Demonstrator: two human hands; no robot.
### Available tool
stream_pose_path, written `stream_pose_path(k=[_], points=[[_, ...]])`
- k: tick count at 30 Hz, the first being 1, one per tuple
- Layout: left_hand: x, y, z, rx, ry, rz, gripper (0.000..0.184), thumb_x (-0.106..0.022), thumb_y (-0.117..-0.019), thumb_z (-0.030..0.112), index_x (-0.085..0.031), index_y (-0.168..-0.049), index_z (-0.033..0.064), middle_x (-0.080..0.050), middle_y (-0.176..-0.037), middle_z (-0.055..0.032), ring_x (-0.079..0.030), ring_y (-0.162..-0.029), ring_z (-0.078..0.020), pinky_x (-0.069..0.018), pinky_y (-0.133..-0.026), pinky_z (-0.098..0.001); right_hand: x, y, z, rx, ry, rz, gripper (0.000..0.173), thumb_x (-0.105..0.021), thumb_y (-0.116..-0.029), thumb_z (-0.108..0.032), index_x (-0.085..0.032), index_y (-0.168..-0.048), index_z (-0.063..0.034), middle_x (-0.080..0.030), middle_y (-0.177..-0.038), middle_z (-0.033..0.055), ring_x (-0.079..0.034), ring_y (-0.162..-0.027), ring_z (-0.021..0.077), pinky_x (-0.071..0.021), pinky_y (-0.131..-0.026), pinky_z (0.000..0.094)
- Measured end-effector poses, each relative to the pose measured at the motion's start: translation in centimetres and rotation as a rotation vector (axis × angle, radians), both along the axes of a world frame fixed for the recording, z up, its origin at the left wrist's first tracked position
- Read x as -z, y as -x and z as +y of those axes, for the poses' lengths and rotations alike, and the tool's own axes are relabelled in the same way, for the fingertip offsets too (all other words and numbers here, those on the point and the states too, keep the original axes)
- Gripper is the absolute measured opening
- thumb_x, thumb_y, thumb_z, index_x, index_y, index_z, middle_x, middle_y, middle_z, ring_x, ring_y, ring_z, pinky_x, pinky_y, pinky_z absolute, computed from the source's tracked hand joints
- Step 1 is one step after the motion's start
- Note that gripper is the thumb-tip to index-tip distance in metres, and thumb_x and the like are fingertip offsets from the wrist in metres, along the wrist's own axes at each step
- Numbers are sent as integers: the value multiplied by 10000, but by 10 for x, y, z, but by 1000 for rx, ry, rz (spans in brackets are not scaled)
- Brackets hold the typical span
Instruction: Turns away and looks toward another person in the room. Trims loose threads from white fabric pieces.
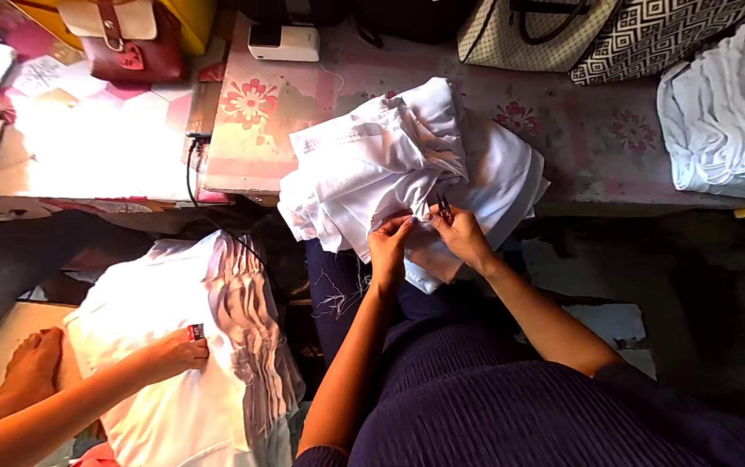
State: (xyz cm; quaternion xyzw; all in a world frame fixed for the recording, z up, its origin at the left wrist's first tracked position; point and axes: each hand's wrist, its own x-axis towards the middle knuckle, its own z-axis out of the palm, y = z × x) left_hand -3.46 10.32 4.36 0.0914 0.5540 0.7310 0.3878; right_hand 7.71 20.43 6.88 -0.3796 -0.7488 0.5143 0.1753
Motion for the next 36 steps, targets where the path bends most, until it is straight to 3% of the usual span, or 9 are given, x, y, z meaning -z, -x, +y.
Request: stream_pose_path(k=[2, 6, 11, 19, 23, 27, 30, 32, 36], points=[[-3, 2, -2, 0, -45, -75, 82, -652, -930, -50, -720, -925, -4, -727, -847, -42, -685, -793, -102, -576, -783, -275, -13, -4, 4, -26, 39, -24, 352, -480, -1098, -303, -670, -1032, -13, -529, -660, 10, -452, -528, 78, -426, -535, 276], [-4, 5, -11, 17, -120, -167, 136, -600, -954, -63, -707, -900, 1, -738, -874, -61, -707, -820, -132, -591, -826, -300, -50, -14, 17, -182, 706, 117, 600, -164, -1104, -523, -570, -910, -126, -370, -557, -91, -327, -429, -6, -303, -425, 142], [-4, 5, -15, 78, -135, -159, 198, -471, -1007, -31, -653, -946, 19, -710, -902, -51, -699, -828, -138, -593, -838, -325, -53, -11, 16, -317, 782, -65, 453, -260, -1134, -416, -535, -912, -132, -382, -588, -79, -316, -425, -7, -288, -409, 133], [-1, 5, -17, 89, -96, -76, 164, -506, -982, -29, -661, -940, 7, -710, -876, -51, -692, -819, -138, -586, -821, -326, -35, -11, 12, -333, 843, -113, 481, -249, -1134, -422, -560, -918, -126, -441, -596, -83, -332, -425, -20, -270, -400, 128], [-3, 7, -18, 121, -47, -24, 197, -468, -1007, -11, -663, -982, -17, -710, -867, -41, -698, -801, -120, -597, -817, -321, -36, -11, 4, -384, 723, -27, 453, -248, -1136, -379, -560, -928, -124, -425, -605, -92, -327, -448, -22, -268, -423, 134], [-7, 10, -10, 206, -31, -110, 282, -431, -1066, 88, -672, -937, 14, -697, -826, -12, -671, -775, -85, -571, -777, -279, -30, -11, -14, -397, 321, 2, 381, -352, -1119, -244, -621, -942, -40, -480, -696, -82, -421, -564, -37, -371, -540, 141], [-13, 14, -9, 258, 12, -109, 309, -465, -1090, 189, -683, -956, 15, -712, -823, -19, -680, -770, -82, -575, -761, -268, -26, -15, -23, -434, 37, -51, 409, -374, -1116, -245, -661, -994, 19, -550, -764, -9, -482, -650, 3, -431, -645, 189], [-17, 18, -13, 251, 46, -56, 276, -493, -1080, 167, -673, -930, 21, -706, -791, -18, -681, -728, -88, -584, -725, -268, -25, -18, -27, -452, -44, -63, 431, -370, -1119, -266, -668, -1014, 26, -587, -785, 31, -514, -676, 40, -451, -675, 224], [-26, 30, -23, 245, 27, 12, 97, -560, -1038, 61, -614, -1084, -6, -725, -900, -65, -724, -747, -154, -632, -746, -332, -23, -24, -32, -482, -121, -98, 455, -368, -1120, -315, -674, -1036, 11, -606, -755, 69, -565, -665, 125, -482, -663, 309]])
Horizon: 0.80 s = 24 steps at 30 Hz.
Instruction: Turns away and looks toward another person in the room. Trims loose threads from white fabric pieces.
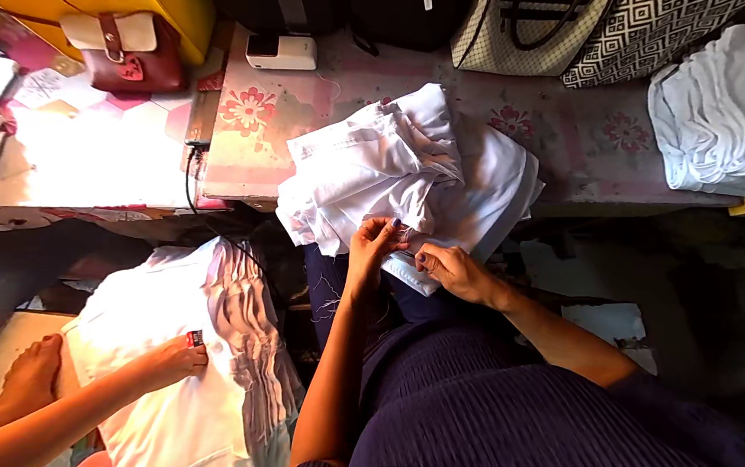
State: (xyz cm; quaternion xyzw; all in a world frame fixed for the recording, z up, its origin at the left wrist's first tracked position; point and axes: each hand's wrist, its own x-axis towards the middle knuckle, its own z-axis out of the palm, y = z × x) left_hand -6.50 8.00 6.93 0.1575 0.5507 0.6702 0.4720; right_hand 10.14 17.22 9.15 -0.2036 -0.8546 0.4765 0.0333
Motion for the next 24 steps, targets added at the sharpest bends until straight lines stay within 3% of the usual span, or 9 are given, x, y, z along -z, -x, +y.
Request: stream_pose_path(k=[2, 4, 7, 9, 11, 12, 14, 16, 24], points=[[-3, 1, 0, 70, 0, 125, 254, -673, -945, -18, -605, -1189, -29, -727, -954, -77, -727, -774, -147, -635, -755, -326, -4, -2, -5, -40, -78, -58, 470, -369, -1116, -346, -664, -1048, 14, -643, -769, 123, -644, -720, 232, -522, -705, 422], [-2, 0, 3, 121, 31, 313, 354, -765, -868, -24, -631, -1195, -31, -743, -935, -67, -717, -745, -104, -623, -724, -284, -7, -6, -17, -93, -221, -50, 476, -404, -1109, -371, -660, -1026, 22, -671, -832, 168, -684, -756, 305, -535, -681, 487], [-1, -3, 8, 116, 92, 521, 110, -760, -903, 46, -739, -999, -5, -733, -792, -30, -679, -646, -55, -597, -659, -245, -8, -18, -34, -194, -450, 0, 471, -432, -1097, -397, -655, -978, 0, -661, -904, 173, -667, -656, 308, -527, -544, 461], [1, -4, 8, 103, 97, 553, 71, -729, -932, 53, -743, -972, -4, -729, -784, -29, -676, -645, -49, -595, -666, -240, -14, -25, -35, -177, -441, 27, 446, -453, -1089, -386, -662, -973, -10, -665, -841, 144, -661, -624, 284, -515, -527, 446], [3, -2, 3, 83, 80, 531, 80, -715, -942, 49, -732, -990, -13, -736, -837, -43, -696, -702, -69, -607, -712, -262, -30, -25, -20, -51, -186, -32, 366, -467, -1087, -273, -683, -1024, 16, -672, -780, 119, -667, -666, 240, -544, -623, 432], [4, -2, 1, 76, 64, 502, 83, -706, -947, 47, -721, -1001, -15, -737, -885, -50, -706, -749, -81, -613, -745, -276, -36, -22, -9, 36, 22, -61, 343, -421, -1094, -201, -674, -1046, 26, -624, -770, 81, -588, -657, 161, -508, -646, 349], [4, -4, -3, 68, 24, 387, 76, -661, -964, 29, -695, -1015, -16, -733, -992, -67, -716, -836, -115, -616, -801, -310, -34, -12, 12, 240, 439, -54, 390, -333, -1123, -246, -622, -951, -49, -447, -655, -75, -395, -542, -4, -357, -530, 175], [1, -8, -3, 25, 15, 234, 59, -628, -972, -10, -677, -1000, -29, -733, -1013, -89, -727, -866, -152, -622, -824, -338, -27, -4, 26, 309, 717, -68, 438, -295, -1135, -332, -586, -898, -105, -362, -580, -116, -309, -468, -23, -269, -459, 149], [-6, -17, -1, -72, 41, 7, 38, -614, -972, -55, -651, -977, -49, -735, -894, -103, -742, -833, -178, -624, -850, -350, -10, 16, 27, 320, 946, -150, 460, -292, -1137, -377, -567, -870, -122, -321, -541, -112, -257, -415, -18, -229, -409, 144]])
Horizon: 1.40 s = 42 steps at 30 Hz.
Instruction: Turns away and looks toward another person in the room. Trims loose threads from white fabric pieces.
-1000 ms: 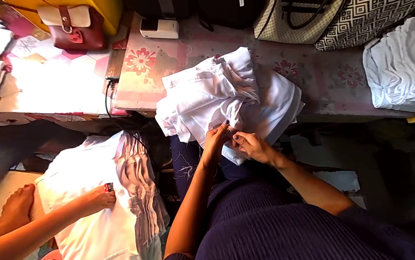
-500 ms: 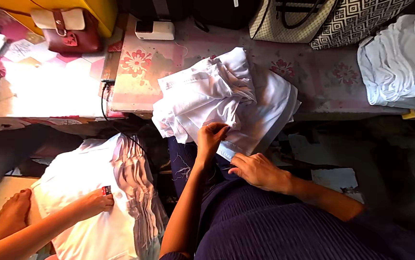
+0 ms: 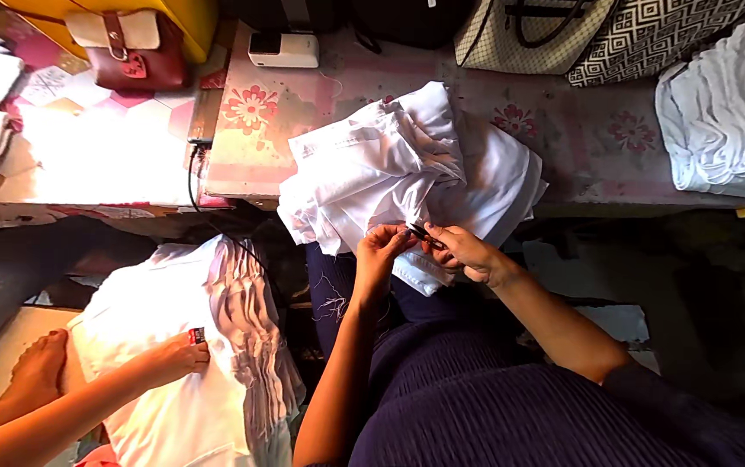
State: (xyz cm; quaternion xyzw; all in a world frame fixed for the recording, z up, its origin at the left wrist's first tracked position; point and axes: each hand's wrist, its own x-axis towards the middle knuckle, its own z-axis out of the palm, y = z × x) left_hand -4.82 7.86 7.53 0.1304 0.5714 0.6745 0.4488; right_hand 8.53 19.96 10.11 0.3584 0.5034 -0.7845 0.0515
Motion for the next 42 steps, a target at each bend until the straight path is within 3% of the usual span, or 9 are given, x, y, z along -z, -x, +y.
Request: stream_pose_path(k=[12, 16, 19, 23, 27, 31, 36, 38, 42], points=[[10, -10, 2, -115, -127, -69, 141, -516, -974, -85, -634, -928, -24, -738, -930, -108, -742, -875, -199, -617, -875, -381, 4, 0, -3, 113, -62, 125, 391, -362, -1131, -293, -582, -869, -104, -360, -566, -108, -284, -435, -25, -242, -423, 134], [6, -14, 6, -199, -198, -244, 225, -349, -1027, -41, -553, -960, 26, -713, -914, -97, -741, -871, -231, -619, -872, -418, 9, -2, 0, 301, -378, 155, 421, -332, -1127, -336, -615, -919, -104, -384, -574, -111, -319, -461, -12, -296, -456, 162], [8, -20, 15, -239, -211, -339, 170, -364, -1047, -6, -526, -1023, 40, -691, -895, -91, -729, -835, -220, -615, -854, -417, 22, 7, 5, 387, -434, 68, 243, -515, -1086, -286, -606, -1074, -62, -408, -621, -70, -371, -488, 18, -350, -476, 188], [4, -26, 25, -332, -162, -436, 112, -476, -1021, -65, -510, -1048, 38, -669, -840, -67, -706, -780, -192, -610, -817, -377, 18, 16, 1, 428, -308, 135, 43, -656, -987, -75, -636, -997, -39, -488, -638, -52, -370, -473, 4, -333, -454, 166], [4, -30, 24, -361, -194, -329, 159, -511, -980, -121, -526, -1040, 26, -705, -829, -72, -731, -775, -197, -623, -809, -382, 17, 16, 3, 447, -372, 137, 32, -651, -984, -61, -643, -984, -30, -489, -627, -51, -379, -470, 6, -340, -454, 169], [15, -36, 19, -313, -224, -21, 109, -617, -925, -75, -664, -1015, -35, -735, -848, -71, -727, -797, -156, -618, -818, -348, 14, 16, -1, 463, -347, 145, 34, -653, -982, -57, -644, -969, -26, -485, -622, -54, -377, -472, 6, -341, -458, 169], [18, -30, 23, -317, -194, 107, 224, -649, -909, -87, -601, -1122, -33, -715, -904, -52, -711, -793, -125, -623, -774, -318, 20, 17, -3, 443, -273, 164, 62, -645, -985, -56, -634, -927, -37, -474, -600, -61, -375, -465, -2, -338, -453, 161], [22, -24, 25, -280, -161, 175, 151, -679, -896, -78, -681, -1041, -36, -731, -853, -47, -710, -754, -113, -619, -748, -304, 21, 16, -2, 416, -270, 155, 102, -636, -987, -53, -614, -887, -56, -460, -590, -67, -375, -470, -2, -337, -460, 162], [22, -13, 16, -191, -143, 97, 84, -573, -972, -70, -645, -986, -29, -727, -822, -60, -727, -756, -154, -628, -781, -341, 21, 14, 1, 412, -261, 171, 93, -627, -990, -44, -618, -897, -53, -450, -579, -70, -362, -451, -6, -327, -442, 154]])
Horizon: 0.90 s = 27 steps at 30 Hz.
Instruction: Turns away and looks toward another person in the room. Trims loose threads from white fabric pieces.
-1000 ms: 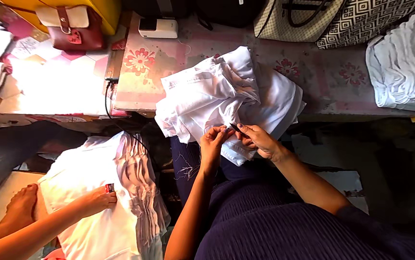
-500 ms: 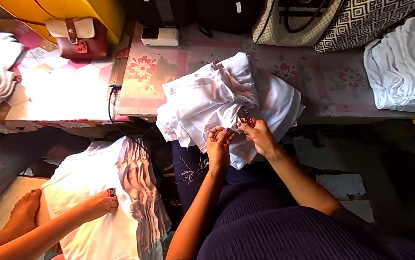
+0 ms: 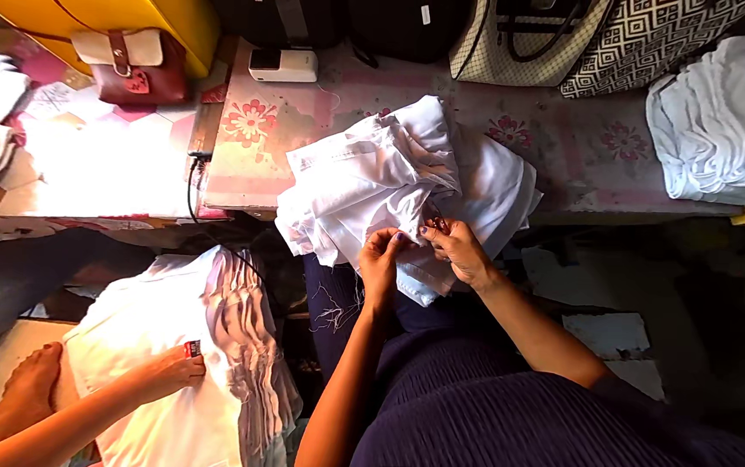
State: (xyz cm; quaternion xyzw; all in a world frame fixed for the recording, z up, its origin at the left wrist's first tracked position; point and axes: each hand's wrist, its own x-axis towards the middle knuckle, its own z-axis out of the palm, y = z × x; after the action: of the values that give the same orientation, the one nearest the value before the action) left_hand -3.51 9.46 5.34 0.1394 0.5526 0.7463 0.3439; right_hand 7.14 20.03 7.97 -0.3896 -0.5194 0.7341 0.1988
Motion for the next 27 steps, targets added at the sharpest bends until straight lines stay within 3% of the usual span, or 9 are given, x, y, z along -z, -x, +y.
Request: stream_pose_path(k=[3, 8, 10, 12, 14, 16, 18, 22, 27], points=[[-4, 0, -14, -20, 34, 58, 92, -523, -989, -60, -607, -1012, -32, -729, -856, -61, -737, -807, -159, -625, -821, -343, 3, -2, 2, 3, -22, 17, 96, -629, -980, -46, -621, -886, -62, -438, -568, -81, -358, -452, -7, -331, -452, 160], [0, -14, -3, -8, 115, 365, 122, -748, -879, 7, -722, -984, -50, -704, -1064, -114, -695, -929, -104, -600, -823, -260, 2, 4, -2, 26, -34, 3, 31, -677, -954, -30, -663, -927, -35, -531, -630, -52, -404, -486, -2, -345, -461, 161], [6, -15, 5, -35, 109, 387, 77, -757, -863, -9, -741, -928, -47, -711, -1062, -127, -699, -920, -95, -600, -806, -242, 1, 4, -3, 39, -35, 17, 38, -675, -946, -11, -665, -918, -34, -503, -603, -61, -385, -469, -5, -332, -451, 159], [10, -13, 5, -23, 46, 291, 51, -711, -890, -33, -745, -924, -50, -736, -1018, -109, -714, -899, -106, -609, -820, -271, 0, 2, -2, 26, -39, 18, 28, -668, -951, -14, -669, -927, -29, -488, -583, -67, -381, -458, -3, -333, -446, 161], [6, -9, 1, 13, -5, 93, 89, -664, -928, -38, -743, -964, -54, -763, -936, -92, -736, -854, -144, -619, -838, -327, -4, -4, 0, -41, -38, 5, 86, -601, -1012, -87, -648, -951, -49, -452, -575, -87, -378, -462, -4, -344, -460, 164], [1, -4, -5, 27, 0, -35, 101, -640, -942, -56, -736, -976, -62, -765, -868, -97, -744, -808, -164, -622, -835, -343, -12, -11, 6, -150, -15, 4, 293, -423, -1106, -261, -624, -986, -84, -381, -572, -112, -322, -451, -17, -312, -448, 158], [-3, -1, -10, 28, 0, -83, 103, -615, -949, -67, -717, -962, -56, -759, -864, -92, -744, -806, -172, -626, -830, -351, -24, -19, 11, -256, 63, 11, 502, -241, -1132, -372, -636, -1011, -86, -348, -559, -121, -281, -426, -24, -282, -420, 144], [-10, -2, -12, 83, -7, -121, 115, -543, -995, -46, -657, -981, -48, -735, -893, -97, -742, -836, -197, -628, -843, -373, -39, -26, 14, -457, 135, -121, 452, -306, -1136, -322, -650, -974, -77, -339, -553, -118, -275, -425, -25, -251, -416, 142], [-15, -5, -14, 91, -12, -145, 148, -527, -996, -59, -649, -931, -8, -734, -861, -72, -740, -828, -182, -621, -856, -368, -36, -19, 12, -486, 188, -193, 435, -333, -1135, -334, -635, -935, -94, -332, -544, -120, -260, -415, -30, -227, -405, 137]])
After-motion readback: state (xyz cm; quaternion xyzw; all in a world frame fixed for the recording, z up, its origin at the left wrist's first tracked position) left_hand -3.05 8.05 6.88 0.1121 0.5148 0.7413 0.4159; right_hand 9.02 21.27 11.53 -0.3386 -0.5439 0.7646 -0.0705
